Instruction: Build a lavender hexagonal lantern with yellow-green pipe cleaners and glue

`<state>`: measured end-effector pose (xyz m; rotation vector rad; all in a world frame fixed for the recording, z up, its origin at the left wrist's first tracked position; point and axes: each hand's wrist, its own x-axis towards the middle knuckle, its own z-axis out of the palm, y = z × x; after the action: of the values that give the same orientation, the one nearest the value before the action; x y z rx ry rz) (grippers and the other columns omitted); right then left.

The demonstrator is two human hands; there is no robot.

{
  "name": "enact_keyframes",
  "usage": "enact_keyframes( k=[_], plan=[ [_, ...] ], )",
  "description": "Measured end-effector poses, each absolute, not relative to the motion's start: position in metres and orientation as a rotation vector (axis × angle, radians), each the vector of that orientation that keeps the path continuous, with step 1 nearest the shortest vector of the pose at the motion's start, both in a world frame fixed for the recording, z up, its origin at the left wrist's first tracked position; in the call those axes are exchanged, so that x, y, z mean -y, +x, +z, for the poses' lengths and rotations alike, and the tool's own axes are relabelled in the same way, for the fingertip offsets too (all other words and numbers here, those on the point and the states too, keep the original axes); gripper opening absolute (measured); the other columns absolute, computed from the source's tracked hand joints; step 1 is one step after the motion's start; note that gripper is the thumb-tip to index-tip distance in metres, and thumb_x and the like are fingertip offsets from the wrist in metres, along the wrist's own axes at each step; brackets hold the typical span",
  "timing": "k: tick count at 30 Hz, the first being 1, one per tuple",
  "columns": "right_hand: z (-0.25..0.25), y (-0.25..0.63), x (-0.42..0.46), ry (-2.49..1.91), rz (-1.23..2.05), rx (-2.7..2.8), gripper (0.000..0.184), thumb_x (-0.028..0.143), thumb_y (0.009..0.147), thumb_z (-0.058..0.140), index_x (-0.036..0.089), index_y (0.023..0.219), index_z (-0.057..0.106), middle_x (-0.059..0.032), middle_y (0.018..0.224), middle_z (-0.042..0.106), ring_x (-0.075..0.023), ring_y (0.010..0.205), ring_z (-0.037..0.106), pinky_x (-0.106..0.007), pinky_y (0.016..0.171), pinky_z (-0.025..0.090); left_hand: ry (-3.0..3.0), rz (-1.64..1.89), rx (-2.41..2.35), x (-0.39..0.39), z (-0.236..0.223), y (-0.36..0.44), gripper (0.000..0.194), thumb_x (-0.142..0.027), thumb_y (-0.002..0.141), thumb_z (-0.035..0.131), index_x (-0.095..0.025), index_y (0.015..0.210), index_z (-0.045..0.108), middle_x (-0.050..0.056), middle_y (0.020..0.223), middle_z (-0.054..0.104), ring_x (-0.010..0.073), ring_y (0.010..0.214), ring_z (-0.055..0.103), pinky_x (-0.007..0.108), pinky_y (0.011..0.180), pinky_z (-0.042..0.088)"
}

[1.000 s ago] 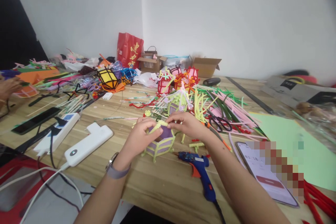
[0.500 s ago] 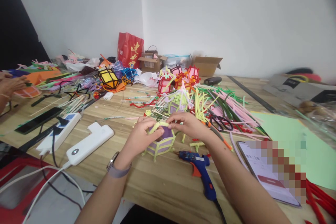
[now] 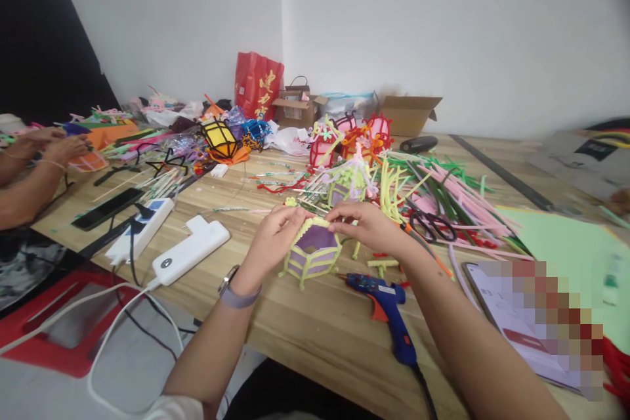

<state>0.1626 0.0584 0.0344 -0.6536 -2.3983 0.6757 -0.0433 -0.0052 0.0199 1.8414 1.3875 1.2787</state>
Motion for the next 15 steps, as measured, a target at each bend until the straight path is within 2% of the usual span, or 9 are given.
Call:
enact_keyframes(
  k=[3, 6, 11, 15],
  plan=[
    [0.034, 0.164, -0.059, -0.649, 0.679, 2.403, 0.011, 0.024, 0.086, 0.062, 0.017, 0.088, 0.071, -0.0034, 0.081, 0.070, -0.0141, 0.074, 0.062, -0.025, 0.071, 0.045, 1.949, 1.261, -1.408, 0.008, 0.025, -0.039, 0.028, -0.043, 0.084, 0.057, -0.020, 0.093, 0.073, 0.005, 0.096, 0.073, 0.0226, 0.096, 0.062, 0.035, 0.090, 0.044],
    [0.033, 0.164, -0.059, -0.652, 0.681, 2.400, 0.011, 0.024, 0.086, 0.062, 0.018, 0.088, 0.071, -0.0033, 0.082, 0.070, -0.0143, 0.075, 0.063, -0.025, 0.071, 0.045, 1.992, 1.270, -1.471, 0.009, 0.028, -0.035, 0.022, -0.035, 0.077, 0.067, -0.022, 0.093, 0.072, 0.004, 0.097, 0.072, 0.0223, 0.098, 0.061, 0.034, 0.090, 0.044],
    [0.033, 0.163, -0.057, -0.676, 0.694, 2.398, 0.011, 0.025, 0.084, 0.063, 0.018, 0.089, 0.071, -0.0036, 0.085, 0.071, -0.0151, 0.077, 0.063, -0.026, 0.074, 0.046, 2.046, 1.253, -1.535, 0.007, 0.027, -0.030, 0.015, -0.027, 0.078, 0.065, -0.023, 0.089, 0.074, 0.003, 0.091, 0.072, 0.0209, 0.095, 0.061, 0.033, 0.087, 0.044],
    [0.040, 0.169, -0.055, -0.798, 0.620, 2.313, 0.021, 0.031, 0.083, 0.061, 0.018, 0.099, 0.069, -0.0061, 0.096, 0.071, -0.0159, 0.082, 0.063, -0.026, 0.071, 0.046, 2.058, 1.251, -1.594, 0.005, 0.025, -0.030, 0.015, -0.025, 0.078, 0.063, -0.022, 0.089, 0.074, 0.003, 0.090, 0.071, 0.0218, 0.096, 0.060, 0.034, 0.086, 0.044]
  ],
)
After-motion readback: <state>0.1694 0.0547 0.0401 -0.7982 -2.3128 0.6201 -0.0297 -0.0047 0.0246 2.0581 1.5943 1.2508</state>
